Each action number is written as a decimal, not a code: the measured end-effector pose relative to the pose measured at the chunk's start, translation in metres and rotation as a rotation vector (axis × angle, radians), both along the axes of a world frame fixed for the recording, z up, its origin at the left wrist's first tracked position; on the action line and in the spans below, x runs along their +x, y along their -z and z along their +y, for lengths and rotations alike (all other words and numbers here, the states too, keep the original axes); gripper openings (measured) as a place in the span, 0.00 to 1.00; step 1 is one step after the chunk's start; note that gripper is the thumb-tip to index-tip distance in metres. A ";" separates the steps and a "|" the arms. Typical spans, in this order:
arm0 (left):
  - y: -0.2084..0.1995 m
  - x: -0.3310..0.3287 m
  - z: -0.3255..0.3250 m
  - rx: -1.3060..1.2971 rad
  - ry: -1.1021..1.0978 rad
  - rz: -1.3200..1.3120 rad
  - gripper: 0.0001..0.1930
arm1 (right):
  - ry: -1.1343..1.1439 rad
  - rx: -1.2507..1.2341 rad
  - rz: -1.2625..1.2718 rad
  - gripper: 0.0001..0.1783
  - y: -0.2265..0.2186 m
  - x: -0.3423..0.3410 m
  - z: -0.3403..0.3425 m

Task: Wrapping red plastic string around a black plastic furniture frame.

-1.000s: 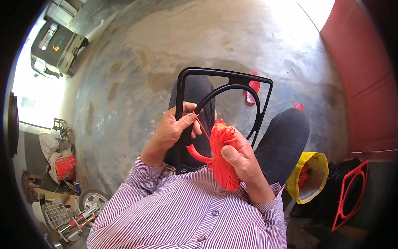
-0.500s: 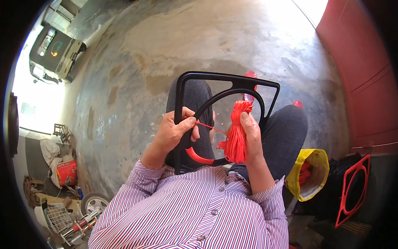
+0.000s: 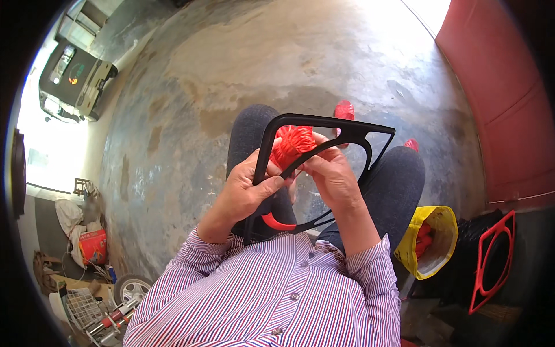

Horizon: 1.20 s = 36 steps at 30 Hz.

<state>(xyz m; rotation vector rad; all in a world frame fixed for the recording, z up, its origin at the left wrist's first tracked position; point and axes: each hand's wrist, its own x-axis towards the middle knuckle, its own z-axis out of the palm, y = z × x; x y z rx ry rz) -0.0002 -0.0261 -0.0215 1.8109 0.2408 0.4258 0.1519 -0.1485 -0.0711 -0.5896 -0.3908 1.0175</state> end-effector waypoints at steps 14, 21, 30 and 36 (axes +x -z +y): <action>0.001 0.002 -0.001 0.038 -0.110 -0.003 0.15 | 0.704 -0.470 -1.479 0.28 -0.049 -0.011 -0.012; 0.001 0.004 -0.001 0.178 -0.099 -0.052 0.15 | 0.720 -0.506 -1.603 0.23 -0.047 -0.013 0.002; 0.013 0.006 0.006 0.186 -0.193 -0.063 0.07 | 0.773 -0.275 -1.030 0.17 -0.048 -0.013 -0.011; 0.021 0.001 0.011 -0.044 -0.187 0.059 0.06 | 0.837 -0.210 -1.096 0.18 -0.062 -0.008 -0.030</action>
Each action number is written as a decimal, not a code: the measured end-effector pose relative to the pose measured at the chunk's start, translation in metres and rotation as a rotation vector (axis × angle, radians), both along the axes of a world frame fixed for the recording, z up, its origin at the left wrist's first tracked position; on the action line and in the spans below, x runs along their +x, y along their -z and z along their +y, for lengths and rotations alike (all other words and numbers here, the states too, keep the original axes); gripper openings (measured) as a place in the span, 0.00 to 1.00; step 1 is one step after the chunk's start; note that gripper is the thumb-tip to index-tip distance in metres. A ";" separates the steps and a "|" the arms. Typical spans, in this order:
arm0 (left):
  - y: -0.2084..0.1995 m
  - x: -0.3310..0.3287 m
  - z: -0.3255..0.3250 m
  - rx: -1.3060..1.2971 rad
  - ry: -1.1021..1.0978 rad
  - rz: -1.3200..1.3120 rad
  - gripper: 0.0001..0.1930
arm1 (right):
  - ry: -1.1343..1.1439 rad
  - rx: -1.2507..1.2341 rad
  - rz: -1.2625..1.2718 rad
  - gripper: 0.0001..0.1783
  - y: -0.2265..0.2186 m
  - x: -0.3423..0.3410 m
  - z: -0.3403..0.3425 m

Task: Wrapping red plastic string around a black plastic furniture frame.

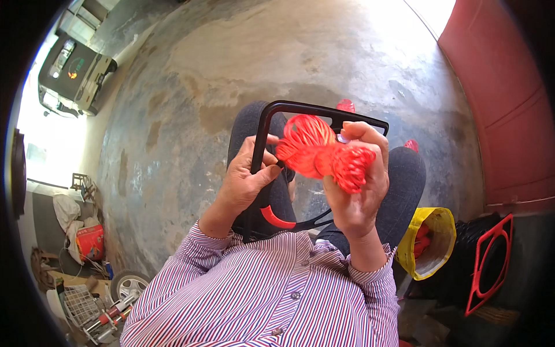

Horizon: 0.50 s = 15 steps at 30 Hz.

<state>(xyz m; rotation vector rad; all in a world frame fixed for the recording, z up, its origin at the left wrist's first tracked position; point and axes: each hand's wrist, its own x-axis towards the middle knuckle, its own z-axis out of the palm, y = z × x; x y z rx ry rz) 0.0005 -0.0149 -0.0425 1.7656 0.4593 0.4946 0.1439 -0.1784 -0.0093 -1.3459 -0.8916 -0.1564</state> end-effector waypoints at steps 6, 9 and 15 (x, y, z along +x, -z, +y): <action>0.001 -0.003 0.002 -0.253 0.065 0.050 0.08 | -0.680 0.134 0.722 0.30 -0.007 -0.019 -0.017; -0.007 -0.004 0.003 -0.383 0.084 0.077 0.08 | -0.914 0.147 0.881 0.25 0.009 -0.028 -0.018; -0.003 -0.007 0.010 -0.400 0.109 0.056 0.09 | -0.829 0.054 0.824 0.24 0.034 -0.039 -0.016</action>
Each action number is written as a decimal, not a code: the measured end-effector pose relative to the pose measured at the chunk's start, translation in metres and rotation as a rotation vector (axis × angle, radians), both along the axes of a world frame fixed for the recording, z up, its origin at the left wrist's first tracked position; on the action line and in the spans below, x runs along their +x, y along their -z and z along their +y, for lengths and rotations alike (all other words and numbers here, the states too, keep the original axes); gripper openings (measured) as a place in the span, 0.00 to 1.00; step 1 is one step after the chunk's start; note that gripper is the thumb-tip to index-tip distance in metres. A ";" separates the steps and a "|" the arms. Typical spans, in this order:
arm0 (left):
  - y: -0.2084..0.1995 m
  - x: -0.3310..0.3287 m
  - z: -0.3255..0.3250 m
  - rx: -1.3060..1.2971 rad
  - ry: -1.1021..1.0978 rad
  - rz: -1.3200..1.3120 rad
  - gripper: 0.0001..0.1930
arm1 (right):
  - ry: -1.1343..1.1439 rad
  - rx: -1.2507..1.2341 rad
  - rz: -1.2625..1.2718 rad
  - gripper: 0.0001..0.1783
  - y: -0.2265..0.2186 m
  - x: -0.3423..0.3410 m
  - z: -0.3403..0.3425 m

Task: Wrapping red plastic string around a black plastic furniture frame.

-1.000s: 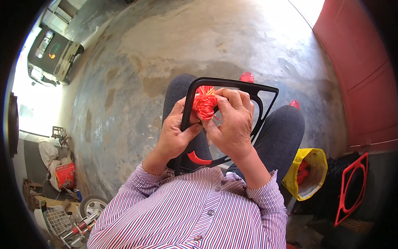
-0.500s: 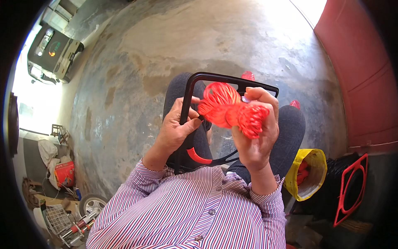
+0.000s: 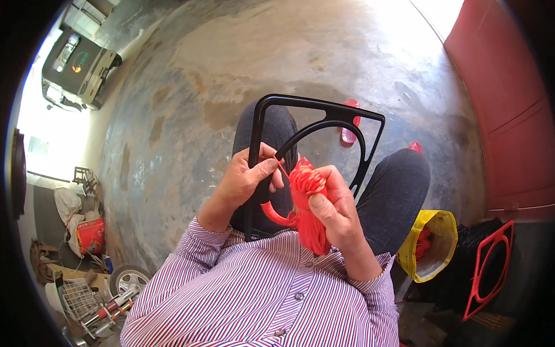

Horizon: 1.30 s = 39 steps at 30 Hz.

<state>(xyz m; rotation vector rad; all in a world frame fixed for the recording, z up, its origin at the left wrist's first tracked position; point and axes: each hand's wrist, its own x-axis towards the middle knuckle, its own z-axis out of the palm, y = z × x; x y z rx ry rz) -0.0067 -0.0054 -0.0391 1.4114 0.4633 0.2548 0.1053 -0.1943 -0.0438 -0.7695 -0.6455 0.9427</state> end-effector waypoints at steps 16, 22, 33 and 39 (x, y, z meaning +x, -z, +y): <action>-0.004 -0.007 0.007 -0.051 -0.061 0.012 0.07 | 0.289 0.069 0.494 0.20 0.037 0.058 -0.009; -0.024 0.004 -0.014 0.440 0.001 -0.010 0.08 | 0.227 -0.358 0.131 0.14 0.033 0.037 0.021; -0.016 0.008 -0.017 0.372 0.060 -0.169 0.11 | 0.072 -0.020 0.312 0.21 0.027 0.039 0.046; -0.013 0.009 -0.014 0.322 -0.010 -0.112 0.31 | 0.132 -0.138 0.201 0.16 0.017 0.040 0.039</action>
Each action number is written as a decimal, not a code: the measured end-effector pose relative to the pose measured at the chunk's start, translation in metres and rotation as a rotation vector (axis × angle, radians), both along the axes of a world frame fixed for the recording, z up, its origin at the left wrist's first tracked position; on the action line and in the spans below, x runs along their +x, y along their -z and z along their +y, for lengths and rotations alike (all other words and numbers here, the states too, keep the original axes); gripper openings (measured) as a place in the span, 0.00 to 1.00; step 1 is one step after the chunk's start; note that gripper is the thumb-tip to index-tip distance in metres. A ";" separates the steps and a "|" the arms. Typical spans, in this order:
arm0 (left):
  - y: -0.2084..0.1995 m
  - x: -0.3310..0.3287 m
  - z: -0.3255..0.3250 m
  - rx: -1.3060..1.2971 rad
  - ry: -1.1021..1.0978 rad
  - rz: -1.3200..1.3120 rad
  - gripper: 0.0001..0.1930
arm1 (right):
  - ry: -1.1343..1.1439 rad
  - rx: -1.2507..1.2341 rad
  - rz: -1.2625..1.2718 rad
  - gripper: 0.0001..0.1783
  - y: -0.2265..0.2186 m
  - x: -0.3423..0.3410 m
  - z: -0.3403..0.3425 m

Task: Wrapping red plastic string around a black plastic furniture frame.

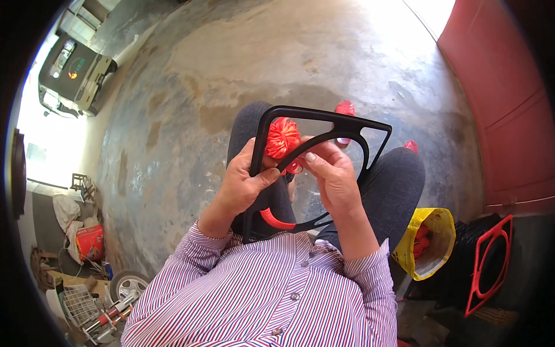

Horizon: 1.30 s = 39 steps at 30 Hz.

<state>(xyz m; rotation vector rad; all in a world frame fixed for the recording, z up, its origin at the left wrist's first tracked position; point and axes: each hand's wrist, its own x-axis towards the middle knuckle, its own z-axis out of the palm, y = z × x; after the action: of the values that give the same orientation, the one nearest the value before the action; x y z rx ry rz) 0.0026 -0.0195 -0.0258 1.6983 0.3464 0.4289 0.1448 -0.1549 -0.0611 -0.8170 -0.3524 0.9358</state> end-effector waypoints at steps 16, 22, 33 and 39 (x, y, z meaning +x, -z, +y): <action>-0.008 0.003 -0.014 0.088 -0.026 -0.049 0.19 | 0.510 -0.477 -1.558 0.26 -0.053 -0.011 -0.005; -0.006 0.004 -0.016 0.267 0.033 -0.055 0.15 | 0.455 -0.438 -1.673 0.25 -0.058 -0.006 -0.001; 0.002 0.001 -0.007 0.328 -0.039 -0.041 0.10 | 0.402 -0.048 -0.493 0.13 -0.040 -0.004 -0.009; 0.006 -0.003 0.000 0.223 -0.125 -0.023 0.05 | 0.360 0.219 -0.168 0.27 -0.038 0.009 -0.023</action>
<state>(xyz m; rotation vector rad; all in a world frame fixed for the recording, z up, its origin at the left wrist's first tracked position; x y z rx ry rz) -0.0005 -0.0191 -0.0321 1.8931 0.4010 0.5967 0.1541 -0.1775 -0.0231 -0.7283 -0.4279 0.4845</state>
